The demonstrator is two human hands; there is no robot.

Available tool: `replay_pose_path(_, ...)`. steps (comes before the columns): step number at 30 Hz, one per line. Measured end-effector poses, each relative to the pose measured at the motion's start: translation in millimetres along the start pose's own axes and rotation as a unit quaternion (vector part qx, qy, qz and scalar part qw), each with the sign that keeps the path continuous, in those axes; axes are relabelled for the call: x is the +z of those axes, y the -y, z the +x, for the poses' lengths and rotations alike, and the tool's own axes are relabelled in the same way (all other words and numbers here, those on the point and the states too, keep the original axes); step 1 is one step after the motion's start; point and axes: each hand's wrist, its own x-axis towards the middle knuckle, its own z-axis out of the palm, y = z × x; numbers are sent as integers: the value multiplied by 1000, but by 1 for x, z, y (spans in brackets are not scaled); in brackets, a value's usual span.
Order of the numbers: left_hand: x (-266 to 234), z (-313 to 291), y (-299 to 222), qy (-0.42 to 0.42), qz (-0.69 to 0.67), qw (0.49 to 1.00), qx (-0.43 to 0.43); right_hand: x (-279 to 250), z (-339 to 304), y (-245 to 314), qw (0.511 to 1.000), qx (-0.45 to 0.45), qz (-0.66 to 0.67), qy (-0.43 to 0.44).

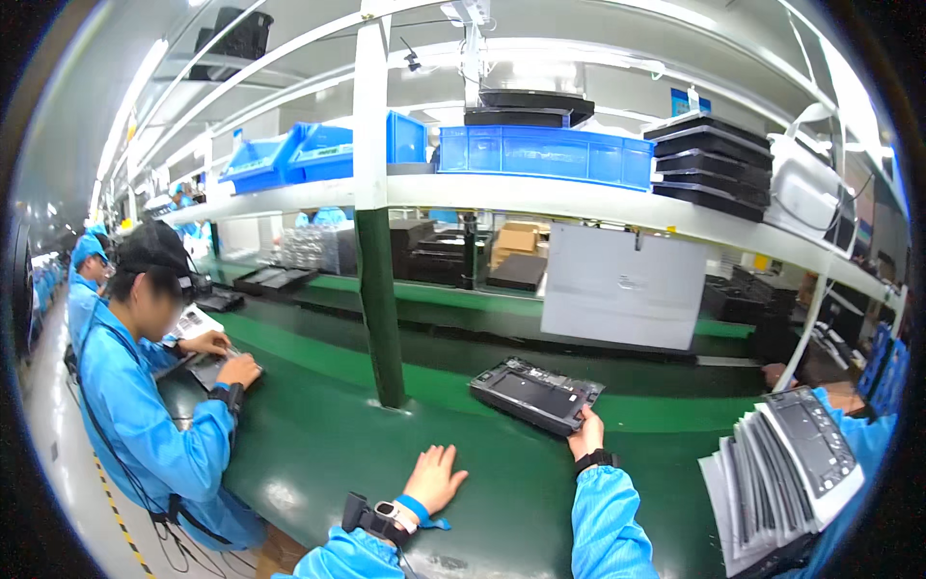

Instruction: Assembling the internal components of a portable electronic device, connecting wires and placing the motherboard into the chassis.

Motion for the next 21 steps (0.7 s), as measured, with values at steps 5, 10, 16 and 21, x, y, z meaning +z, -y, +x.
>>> replay_pose_path(5,2,-6,-5,-9,91,995,27,18,48,-22,999,29,-10,8)
replay_pose_path(10,-10,-9,-14,9,128,991,33,25,86,-54,995,-76,-56,10)
replay_pose_path(16,-16,-7,-15,29,106,994,-3,59,84,-64,923,-190,-310,-127)
replay_pose_path(21,-19,1,-24,20,92,995,-39,50,87,-52,836,-278,-441,-168)
